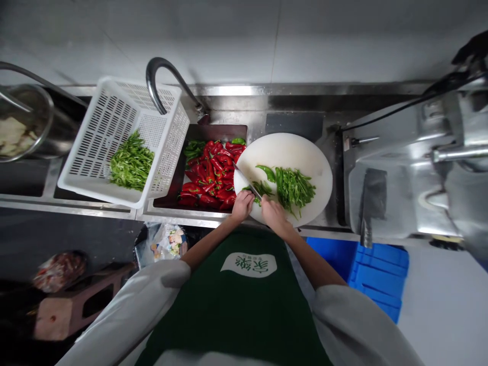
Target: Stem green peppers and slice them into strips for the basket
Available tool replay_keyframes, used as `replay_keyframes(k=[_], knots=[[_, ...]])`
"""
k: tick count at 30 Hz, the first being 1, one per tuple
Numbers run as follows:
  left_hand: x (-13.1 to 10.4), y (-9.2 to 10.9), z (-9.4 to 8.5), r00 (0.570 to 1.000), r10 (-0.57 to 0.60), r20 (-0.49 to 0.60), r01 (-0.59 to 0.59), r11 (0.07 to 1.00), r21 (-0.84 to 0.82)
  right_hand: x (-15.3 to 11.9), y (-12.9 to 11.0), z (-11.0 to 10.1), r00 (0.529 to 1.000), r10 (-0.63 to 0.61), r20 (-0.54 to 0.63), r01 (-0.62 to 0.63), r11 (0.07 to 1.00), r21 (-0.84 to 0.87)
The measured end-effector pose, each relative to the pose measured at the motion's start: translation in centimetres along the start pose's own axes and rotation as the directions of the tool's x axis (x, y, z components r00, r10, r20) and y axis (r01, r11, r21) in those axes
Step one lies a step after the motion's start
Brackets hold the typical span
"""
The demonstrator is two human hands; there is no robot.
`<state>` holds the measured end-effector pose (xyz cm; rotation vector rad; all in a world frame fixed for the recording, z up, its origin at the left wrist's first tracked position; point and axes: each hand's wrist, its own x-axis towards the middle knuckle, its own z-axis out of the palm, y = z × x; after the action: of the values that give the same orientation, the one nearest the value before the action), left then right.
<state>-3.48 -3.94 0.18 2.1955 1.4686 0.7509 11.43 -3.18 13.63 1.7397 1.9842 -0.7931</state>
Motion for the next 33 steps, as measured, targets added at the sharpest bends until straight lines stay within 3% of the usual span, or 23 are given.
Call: replay_keyframes(k=[5,8,16,20,24,28,33], knots=[[-0.8,-0.4,-0.5,0.99,-0.083,-0.116,0.09,0.994,0.062,1.2,3.7,-0.8,1.0,0.01,0.001,-0.01,0.998,0.068],[-0.5,-0.3,-0.5,0.994,-0.052,-0.095,0.054,0.999,0.009,0.2,4.8,-0.6,0.999,0.045,-0.02,-0.044,0.999,0.031],[0.7,0.1,0.6,1.0,-0.002,-0.026,0.002,1.0,0.029,-3.1,2.4,0.8,1.0,-0.001,-0.024,-0.002,0.991,-0.132],[0.6,-0.1,0.8,0.999,0.025,-0.037,-0.025,1.0,-0.004,-1.4,1.6,0.6,1.0,-0.03,-0.009,0.029,0.995,-0.1],[0.5,-0.7,1.0,0.995,0.055,-0.089,-0.062,0.995,-0.08,0.7,1.8,-0.8,0.999,-0.049,-0.02,0.049,0.999,-0.023],[0.4,-1.0,1.3,0.994,0.048,-0.102,-0.059,0.992,-0.113,0.0,2.7,-1.6,1.0,-0.017,-0.015,0.016,0.999,-0.033],[0.5,-0.8,1.4,0.995,0.027,-0.092,-0.037,0.994,-0.1,-0.8,1.7,-0.8,0.999,-0.045,-0.016,0.044,0.998,-0.044]])
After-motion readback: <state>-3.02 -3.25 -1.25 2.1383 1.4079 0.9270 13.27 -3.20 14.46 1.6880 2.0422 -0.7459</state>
